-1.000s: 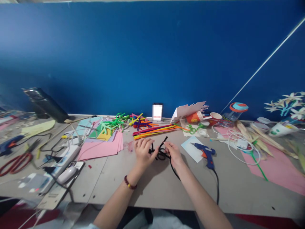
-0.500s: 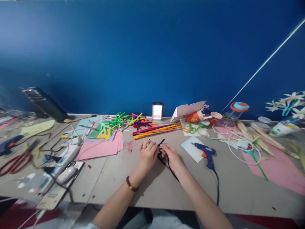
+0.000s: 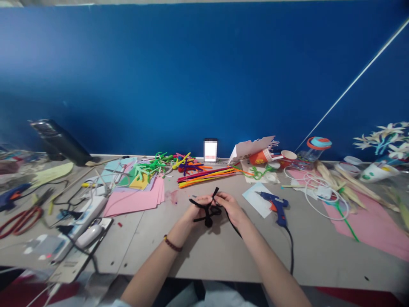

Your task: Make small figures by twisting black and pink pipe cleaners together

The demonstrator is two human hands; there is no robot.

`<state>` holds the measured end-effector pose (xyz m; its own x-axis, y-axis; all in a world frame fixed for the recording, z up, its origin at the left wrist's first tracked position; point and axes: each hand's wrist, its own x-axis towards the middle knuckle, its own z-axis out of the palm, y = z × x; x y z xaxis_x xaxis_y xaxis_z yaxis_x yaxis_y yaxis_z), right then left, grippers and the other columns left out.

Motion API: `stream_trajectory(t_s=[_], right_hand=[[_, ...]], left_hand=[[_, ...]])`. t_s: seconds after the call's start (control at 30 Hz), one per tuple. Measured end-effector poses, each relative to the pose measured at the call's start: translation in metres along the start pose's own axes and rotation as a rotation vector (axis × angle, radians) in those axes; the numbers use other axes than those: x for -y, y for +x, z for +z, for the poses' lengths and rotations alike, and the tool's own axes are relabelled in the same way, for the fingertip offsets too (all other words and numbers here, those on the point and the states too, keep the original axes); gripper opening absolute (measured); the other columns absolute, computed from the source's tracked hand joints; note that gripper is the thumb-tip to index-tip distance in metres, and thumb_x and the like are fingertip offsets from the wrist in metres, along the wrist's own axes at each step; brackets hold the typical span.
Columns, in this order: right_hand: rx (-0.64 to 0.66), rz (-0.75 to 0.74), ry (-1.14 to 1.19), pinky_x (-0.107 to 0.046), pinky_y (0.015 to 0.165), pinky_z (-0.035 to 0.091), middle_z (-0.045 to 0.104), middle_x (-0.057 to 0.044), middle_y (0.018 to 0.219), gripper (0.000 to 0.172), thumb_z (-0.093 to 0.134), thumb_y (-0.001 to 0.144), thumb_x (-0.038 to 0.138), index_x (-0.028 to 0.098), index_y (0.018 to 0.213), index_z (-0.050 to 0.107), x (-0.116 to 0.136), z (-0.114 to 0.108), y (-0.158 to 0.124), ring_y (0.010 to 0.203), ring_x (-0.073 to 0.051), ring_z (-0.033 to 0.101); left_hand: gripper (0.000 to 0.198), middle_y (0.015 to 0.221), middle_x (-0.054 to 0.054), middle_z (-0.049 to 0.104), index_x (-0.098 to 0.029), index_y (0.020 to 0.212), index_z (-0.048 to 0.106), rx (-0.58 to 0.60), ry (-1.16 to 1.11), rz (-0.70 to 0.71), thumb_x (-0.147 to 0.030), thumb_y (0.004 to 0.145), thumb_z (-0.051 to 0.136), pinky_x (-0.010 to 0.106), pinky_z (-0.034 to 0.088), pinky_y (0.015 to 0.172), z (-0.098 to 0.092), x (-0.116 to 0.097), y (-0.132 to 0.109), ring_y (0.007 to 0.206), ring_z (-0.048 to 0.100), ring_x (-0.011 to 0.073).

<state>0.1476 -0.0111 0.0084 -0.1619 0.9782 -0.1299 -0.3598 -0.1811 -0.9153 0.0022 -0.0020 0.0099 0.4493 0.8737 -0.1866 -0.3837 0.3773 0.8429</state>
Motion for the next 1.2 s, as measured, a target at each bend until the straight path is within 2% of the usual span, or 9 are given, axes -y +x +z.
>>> stream_trajectory(t_s=[0.17,0.33,0.4,0.47,0.6,0.67,0.77,0.97,1.2], right_hand=[[0.084,0.004,0.022,-0.026,0.065,0.045,0.066,0.000,0.061,0.023,0.075,0.065,0.039,0.017,0.067,0.068,-0.001,-0.002,0.001,0.059,-0.013,0.058],[-0.079,-0.033,0.011,-0.022,0.055,0.039,0.060,0.004,0.055,0.026,0.078,0.058,0.038,0.017,0.062,0.063,-0.004,-0.003,0.005,0.051,-0.008,0.050],[-0.124,-0.029,0.017,-0.021,0.051,0.036,0.054,0.006,0.051,0.029,0.078,0.056,0.040,0.018,0.062,0.061,-0.006,-0.003,0.007,0.047,-0.007,0.046],[-0.164,-0.019,0.013,-0.021,0.047,0.033,0.048,0.008,0.045,0.031,0.078,0.056,0.043,0.018,0.063,0.060,-0.007,-0.003,0.007,0.042,-0.007,0.043],[-0.264,-0.037,-0.045,-0.021,0.043,0.027,0.043,0.009,0.041,0.032,0.075,0.058,0.045,0.018,0.062,0.057,-0.009,-0.005,0.009,0.038,-0.007,0.039],[-0.291,-0.049,-0.067,-0.021,0.042,0.026,0.042,0.009,0.040,0.032,0.074,0.059,0.045,0.018,0.060,0.057,-0.010,-0.006,0.010,0.037,-0.006,0.036],[-0.304,-0.045,-0.070,-0.021,0.043,0.027,0.041,0.009,0.039,0.033,0.075,0.057,0.046,0.017,0.061,0.058,-0.011,-0.006,0.010,0.038,-0.006,0.035],[-0.256,-0.047,-0.059,-0.022,0.043,0.028,0.046,0.007,0.044,0.032,0.077,0.054,0.044,0.017,0.058,0.060,-0.014,-0.003,0.009,0.041,-0.007,0.036],[-0.182,-0.036,-0.041,-0.022,0.047,0.030,0.050,0.006,0.049,0.028,0.077,0.057,0.042,0.017,0.063,0.064,-0.017,-0.005,0.011,0.045,-0.008,0.039]], left_hand=[[0.018,0.064,0.006,0.062,-0.013,0.061,0.064,0.082,-0.168,-0.106,-0.028,0.063,0.073,0.026,0.043,0.058,-0.008,0.011,0.005,0.058,0.054,0.0132],[0.012,0.067,0.005,0.064,-0.013,0.072,0.067,-0.173,-0.222,-0.068,-0.025,0.070,0.065,0.027,0.045,0.064,-0.004,0.014,0.010,0.063,0.058,0.0150],[0.018,0.067,0.004,0.062,-0.015,0.076,0.066,-0.240,-0.145,0.069,-0.031,0.076,0.058,0.030,0.045,0.066,-0.001,0.012,0.010,0.065,0.058,0.0169],[0.025,0.071,0.003,0.060,-0.018,0.084,0.065,-0.347,0.035,0.301,-0.037,0.082,0.050,0.031,0.044,0.069,-0.001,0.008,0.007,0.070,0.057,0.0177],[0.031,0.098,0.007,0.060,-0.020,0.108,0.056,-0.552,0.642,0.808,-0.037,0.090,0.037,0.036,0.040,0.085,-0.003,0.001,-0.007,0.093,0.055,0.0204],[0.030,0.106,0.010,0.060,-0.018,0.110,0.055,-0.597,0.997,1.000,-0.035,0.088,0.046,0.040,0.037,0.090,-0.004,0.000,-0.012,0.101,0.053,0.0233],[0.025,0.094,0.008,0.066,-0.020,0.103,0.059,-0.584,1.413,1.146,-0.032,0.081,0.059,0.039,0.034,0.090,-0.001,0.003,-0.011,0.095,0.055,0.0239],[0.010,0.076,0.005,0.067,-0.019,0.088,0.063,-0.409,1.737,1.031,-0.022,0.086,0.053,0.038,0.033,0.084,0.006,0.012,-0.003,0.082,0.057,0.0213],[0.025,0.065,0.006,0.062,-0.018,0.075,0.063,-0.334,1.479,0.789,-0.021,0.089,0.043,0.035,0.034,0.074,0.007,0.007,-0.008,0.071,0.054,0.0188]])
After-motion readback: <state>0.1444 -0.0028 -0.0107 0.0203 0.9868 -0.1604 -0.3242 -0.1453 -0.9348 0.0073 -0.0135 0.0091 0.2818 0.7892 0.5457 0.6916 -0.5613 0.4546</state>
